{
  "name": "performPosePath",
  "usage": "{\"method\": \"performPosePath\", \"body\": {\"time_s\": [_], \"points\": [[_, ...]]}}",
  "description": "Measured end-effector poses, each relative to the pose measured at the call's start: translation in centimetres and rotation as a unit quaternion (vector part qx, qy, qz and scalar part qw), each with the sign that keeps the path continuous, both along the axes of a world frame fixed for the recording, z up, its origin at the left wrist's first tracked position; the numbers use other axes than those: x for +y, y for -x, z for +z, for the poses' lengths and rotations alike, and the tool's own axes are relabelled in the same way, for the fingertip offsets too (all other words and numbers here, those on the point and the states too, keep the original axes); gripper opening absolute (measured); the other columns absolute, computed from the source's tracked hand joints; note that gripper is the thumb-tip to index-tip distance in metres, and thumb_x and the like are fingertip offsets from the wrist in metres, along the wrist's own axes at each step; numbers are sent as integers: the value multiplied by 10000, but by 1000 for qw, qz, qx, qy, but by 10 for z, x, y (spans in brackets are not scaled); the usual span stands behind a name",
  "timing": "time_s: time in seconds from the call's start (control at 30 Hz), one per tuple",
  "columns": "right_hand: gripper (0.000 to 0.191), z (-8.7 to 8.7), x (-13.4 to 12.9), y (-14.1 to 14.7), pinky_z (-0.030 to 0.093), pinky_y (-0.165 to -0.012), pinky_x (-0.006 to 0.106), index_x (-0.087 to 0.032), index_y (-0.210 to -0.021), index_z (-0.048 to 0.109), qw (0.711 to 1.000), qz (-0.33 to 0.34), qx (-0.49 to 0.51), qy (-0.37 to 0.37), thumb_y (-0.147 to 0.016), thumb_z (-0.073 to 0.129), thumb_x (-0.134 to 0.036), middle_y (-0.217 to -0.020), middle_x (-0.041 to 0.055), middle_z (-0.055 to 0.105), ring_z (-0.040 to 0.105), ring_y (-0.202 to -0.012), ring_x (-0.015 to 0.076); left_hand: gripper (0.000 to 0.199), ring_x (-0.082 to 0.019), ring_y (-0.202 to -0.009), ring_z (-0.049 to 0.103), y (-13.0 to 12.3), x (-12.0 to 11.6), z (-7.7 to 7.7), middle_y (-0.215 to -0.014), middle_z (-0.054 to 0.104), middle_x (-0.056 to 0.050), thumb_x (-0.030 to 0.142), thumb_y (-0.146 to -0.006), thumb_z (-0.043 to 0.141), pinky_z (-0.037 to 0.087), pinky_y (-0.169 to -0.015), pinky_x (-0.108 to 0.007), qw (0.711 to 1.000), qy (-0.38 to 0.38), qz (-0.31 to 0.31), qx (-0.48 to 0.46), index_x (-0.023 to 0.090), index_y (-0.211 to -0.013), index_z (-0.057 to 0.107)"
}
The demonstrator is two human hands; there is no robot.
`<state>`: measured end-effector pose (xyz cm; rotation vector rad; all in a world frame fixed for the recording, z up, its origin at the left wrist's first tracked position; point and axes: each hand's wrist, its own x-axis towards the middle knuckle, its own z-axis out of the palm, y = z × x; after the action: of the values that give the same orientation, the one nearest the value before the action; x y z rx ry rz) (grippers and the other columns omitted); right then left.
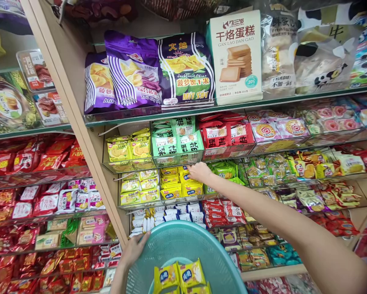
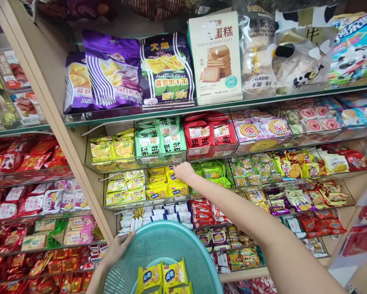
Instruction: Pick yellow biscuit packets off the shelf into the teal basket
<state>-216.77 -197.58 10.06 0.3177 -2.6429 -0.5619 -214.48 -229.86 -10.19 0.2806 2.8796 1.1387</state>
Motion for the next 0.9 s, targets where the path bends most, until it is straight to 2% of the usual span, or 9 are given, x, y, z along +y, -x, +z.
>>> {"method": "performPosePath", "body": {"time_s": [0.27,0.47,0.9], "points": [[351,-1,-2,4,447,-639,299,-58,-1061,552,1000,-16,-8,7,-899,385,-321,-942,237,662,648,-901,247,562,-224,-734,560,1,0,0,-660,607,-13,667,-765,344,393,-686,-276,1000,13,13,3,176,-641,587],[345,-1,0,2,444,-646,301,-78,-1088,525,1000,-17,-4,8,-906,371,-327,-926,222,670,651,-893,245,574,-230,-748,559,-2,3,5,-709,637,-21,659,-773,333,381,-689,-278,1000,21,11,7,178,-712,641],[396,-6,14,2,431,-629,277,-75,-1187,440,999,26,-3,-29,-923,318,-344,-805,190,682,664,-820,242,612,-232,-746,575,-4,2,9,-689,635,-17,702,-744,343,400,-683,-261,1000,2,12,-15,162,-696,627]]}}
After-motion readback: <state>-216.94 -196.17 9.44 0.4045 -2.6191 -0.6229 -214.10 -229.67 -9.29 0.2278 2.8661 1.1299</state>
